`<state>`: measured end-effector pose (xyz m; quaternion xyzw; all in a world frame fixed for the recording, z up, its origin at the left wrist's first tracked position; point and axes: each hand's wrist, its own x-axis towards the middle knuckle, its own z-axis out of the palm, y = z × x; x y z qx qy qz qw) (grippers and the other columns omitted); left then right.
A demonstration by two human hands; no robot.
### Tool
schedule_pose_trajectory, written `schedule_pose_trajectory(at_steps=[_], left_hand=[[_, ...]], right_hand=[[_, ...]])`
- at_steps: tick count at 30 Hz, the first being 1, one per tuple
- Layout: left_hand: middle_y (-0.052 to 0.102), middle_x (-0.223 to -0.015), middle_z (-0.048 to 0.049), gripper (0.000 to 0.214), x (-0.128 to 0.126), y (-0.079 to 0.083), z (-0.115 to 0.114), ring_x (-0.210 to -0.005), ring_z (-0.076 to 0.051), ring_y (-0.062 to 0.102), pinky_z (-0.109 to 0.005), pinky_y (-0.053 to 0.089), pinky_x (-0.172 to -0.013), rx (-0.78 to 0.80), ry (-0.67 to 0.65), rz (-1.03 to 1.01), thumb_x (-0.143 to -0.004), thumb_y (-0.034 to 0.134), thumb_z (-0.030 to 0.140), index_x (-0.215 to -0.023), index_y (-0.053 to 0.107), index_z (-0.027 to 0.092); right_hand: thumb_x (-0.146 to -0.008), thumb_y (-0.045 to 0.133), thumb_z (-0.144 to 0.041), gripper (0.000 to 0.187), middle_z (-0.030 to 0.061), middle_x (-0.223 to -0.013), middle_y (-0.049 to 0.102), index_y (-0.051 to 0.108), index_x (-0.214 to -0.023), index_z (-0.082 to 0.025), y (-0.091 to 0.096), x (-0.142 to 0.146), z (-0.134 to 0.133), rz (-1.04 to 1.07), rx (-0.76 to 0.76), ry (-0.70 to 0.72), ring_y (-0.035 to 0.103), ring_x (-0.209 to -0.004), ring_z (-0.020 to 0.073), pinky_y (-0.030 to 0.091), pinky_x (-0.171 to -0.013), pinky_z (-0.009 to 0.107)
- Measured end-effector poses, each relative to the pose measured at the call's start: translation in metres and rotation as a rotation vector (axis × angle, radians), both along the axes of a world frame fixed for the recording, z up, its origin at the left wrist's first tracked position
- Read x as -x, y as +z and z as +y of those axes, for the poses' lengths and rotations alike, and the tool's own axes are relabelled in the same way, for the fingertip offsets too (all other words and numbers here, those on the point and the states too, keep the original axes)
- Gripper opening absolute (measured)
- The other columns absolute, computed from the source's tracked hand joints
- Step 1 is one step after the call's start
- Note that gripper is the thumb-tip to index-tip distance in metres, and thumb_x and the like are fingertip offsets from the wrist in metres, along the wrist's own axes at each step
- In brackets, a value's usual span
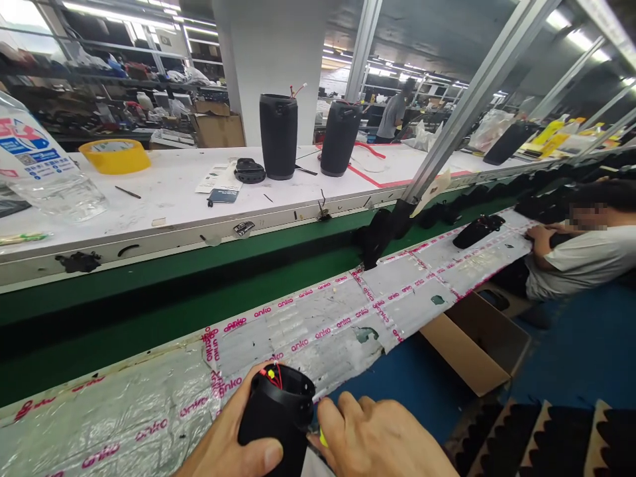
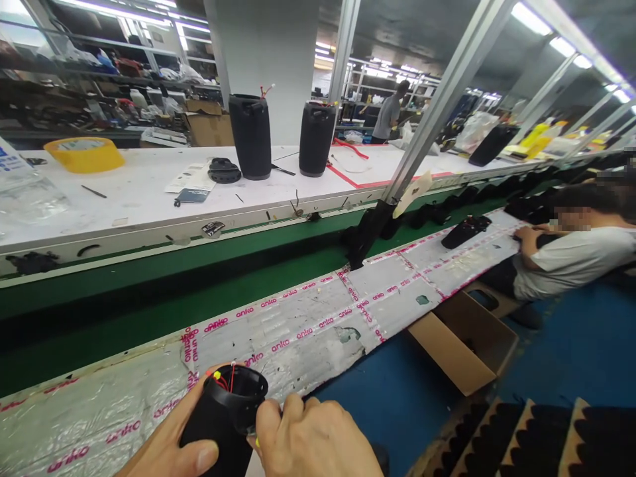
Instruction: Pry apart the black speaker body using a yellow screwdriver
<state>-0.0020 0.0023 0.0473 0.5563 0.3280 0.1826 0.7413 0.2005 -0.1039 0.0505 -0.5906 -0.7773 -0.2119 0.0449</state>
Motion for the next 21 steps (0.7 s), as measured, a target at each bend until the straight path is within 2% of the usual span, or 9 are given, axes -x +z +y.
schedule_pose_trajectory(at_steps=[4, 8, 12, 17, 19, 21], left_hand=[[0.069, -0.128, -0.0078, 0.081, 0.001, 0.003, 0.000, -0.112, -0.038, 0.065, -0.043, 0.052, -0.093, 0.066, 0.011, 0.008, -0.068, 0.084, 0.057, -0.138, 0.054, 0.029], [0.066, -0.136, -0.0080, 0.079, 0.003, 0.004, 0.000, -0.131, -0.042, 0.055, -0.046, 0.049, -0.104, 0.168, -0.015, -0.024, -0.068, 0.083, 0.057, -0.137, 0.056, 0.029], [0.067, -0.134, -0.0080, 0.074, 0.001, 0.003, 0.002, -0.126, -0.039, 0.058, -0.043, 0.051, -0.101, 0.086, -0.003, -0.003, -0.070, 0.083, 0.056, -0.134, 0.058, 0.028], [0.070, -0.122, -0.0074, 0.082, -0.005, 0.006, 0.004, -0.101, -0.032, 0.066, -0.040, 0.053, -0.088, -0.079, -0.059, 0.067, -0.069, 0.082, 0.060, -0.138, 0.053, 0.029], [0.071, -0.119, -0.0072, 0.084, -0.005, 0.008, 0.003, -0.102, -0.033, 0.066, -0.041, 0.053, -0.091, -0.065, -0.046, 0.069, -0.067, 0.083, 0.061, -0.139, 0.052, 0.030], [0.071, -0.124, -0.0066, 0.083, -0.004, 0.008, 0.000, -0.112, -0.036, 0.065, -0.043, 0.051, -0.098, 0.046, 0.015, 0.052, -0.067, 0.084, 0.058, -0.139, 0.052, 0.032]], right_hand=[[-0.085, 0.071, -0.043, 0.032, -0.0042, -0.053, 0.054, 0.043, -0.082, -0.027, 0.010, 0.000, 0.004, -0.010, -0.036, 0.023, 0.050, -0.034, 0.0191, 0.018, -0.035, 0.039], [-0.089, 0.066, -0.050, 0.033, -0.0041, -0.054, 0.055, 0.046, -0.082, -0.026, 0.007, 0.003, 0.007, 0.065, -0.059, 0.007, 0.051, -0.036, 0.0179, 0.022, -0.034, 0.038], [-0.089, 0.067, -0.054, 0.036, -0.0040, -0.056, 0.057, 0.047, -0.084, -0.024, -0.001, 0.007, 0.006, 0.111, -0.064, -0.021, 0.055, -0.040, 0.0174, 0.029, -0.035, 0.036], [-0.086, 0.070, -0.052, 0.034, -0.0022, -0.054, 0.057, 0.049, -0.085, -0.024, 0.003, 0.006, 0.000, 0.034, -0.030, -0.059, 0.051, -0.035, 0.0205, 0.023, -0.033, 0.038], [-0.091, 0.066, -0.051, 0.032, -0.0020, -0.055, 0.057, 0.051, -0.084, -0.024, 0.003, 0.004, 0.001, 0.049, -0.016, -0.026, 0.053, -0.038, 0.0208, 0.025, -0.034, 0.038], [-0.100, 0.055, -0.049, 0.030, -0.0017, -0.059, 0.059, 0.052, -0.083, -0.023, -0.001, 0.003, 0.005, 0.146, -0.034, -0.005, 0.057, -0.044, 0.0199, 0.030, -0.037, 0.037]])
